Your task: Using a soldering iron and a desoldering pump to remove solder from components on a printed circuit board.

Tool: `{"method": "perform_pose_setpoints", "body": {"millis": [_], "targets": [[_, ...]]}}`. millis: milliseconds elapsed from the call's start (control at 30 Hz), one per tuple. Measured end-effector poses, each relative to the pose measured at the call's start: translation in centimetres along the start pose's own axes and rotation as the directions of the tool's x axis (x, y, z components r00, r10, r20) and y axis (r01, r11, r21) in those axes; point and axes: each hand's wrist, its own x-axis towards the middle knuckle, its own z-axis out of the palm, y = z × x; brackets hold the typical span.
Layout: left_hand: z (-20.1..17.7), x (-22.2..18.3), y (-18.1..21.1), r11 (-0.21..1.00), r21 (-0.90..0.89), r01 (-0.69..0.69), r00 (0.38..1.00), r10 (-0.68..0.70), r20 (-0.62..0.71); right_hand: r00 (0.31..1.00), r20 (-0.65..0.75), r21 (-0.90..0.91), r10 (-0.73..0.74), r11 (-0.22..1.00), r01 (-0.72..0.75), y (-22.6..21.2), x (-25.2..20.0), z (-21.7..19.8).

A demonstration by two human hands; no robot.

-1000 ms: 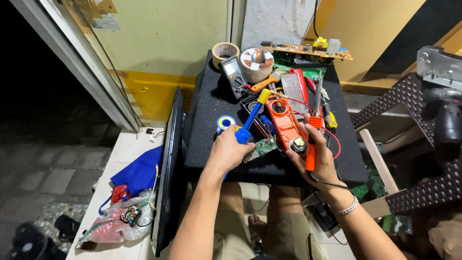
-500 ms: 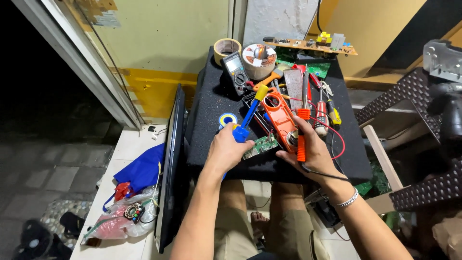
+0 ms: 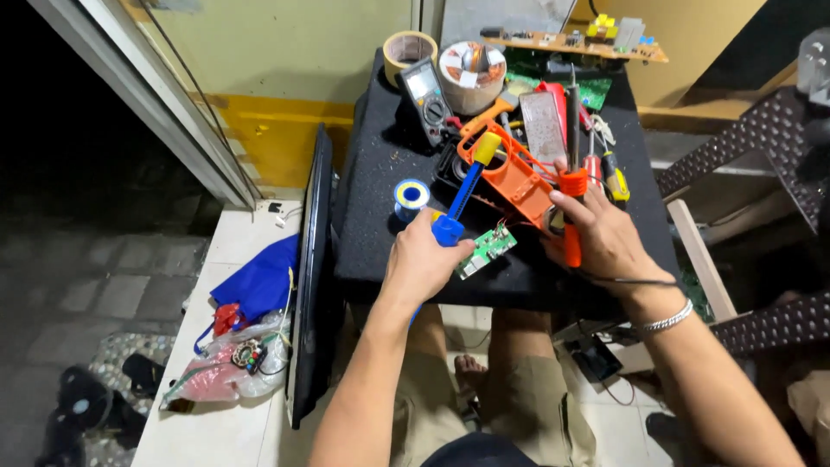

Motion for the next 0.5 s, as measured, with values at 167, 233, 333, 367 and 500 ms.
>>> {"method": "perform_pose_setpoints", "body": {"millis": [167, 233, 333, 367, 500], "targets": [[1.2, 0.1, 0.1, 0.996, 0.08, 0.042, 0.999, -0.041, -0.02, 0.998, 0.06, 0.058, -0.019, 0.998, 0.015, 0.4, -0.9, 0.0], [1.3, 0.1, -0.1, 0.994, 0.086, 0.061, 0.997, -0.058, -0.044, 0.998, 0.013, 0.171, 0.059, 0.983, -0.06, -1.2, 0.3, -0.7], [1.3, 0.0, 0.0, 0.994, 0.088, 0.059, 0.996, -0.052, -0.078, 0.999, -0.042, 0.168, 0.011, 0.986, -0.004, -0.9, -0.4, 0.1], [1.2, -0.1, 0.2, 0.994, 0.09, 0.062, 0.996, -0.055, -0.077, 0.999, -0.042, 0.17, 0.014, 0.985, -0.006, -1.0, -0.2, 0.3], [0.7, 0.1, 0.3, 0.996, 0.056, 0.07, 0.997, -0.068, -0.045, 0.997, -0.052, 0.054, -0.061, 0.997, 0.064, -0.1, -0.1, 1.0]]}}
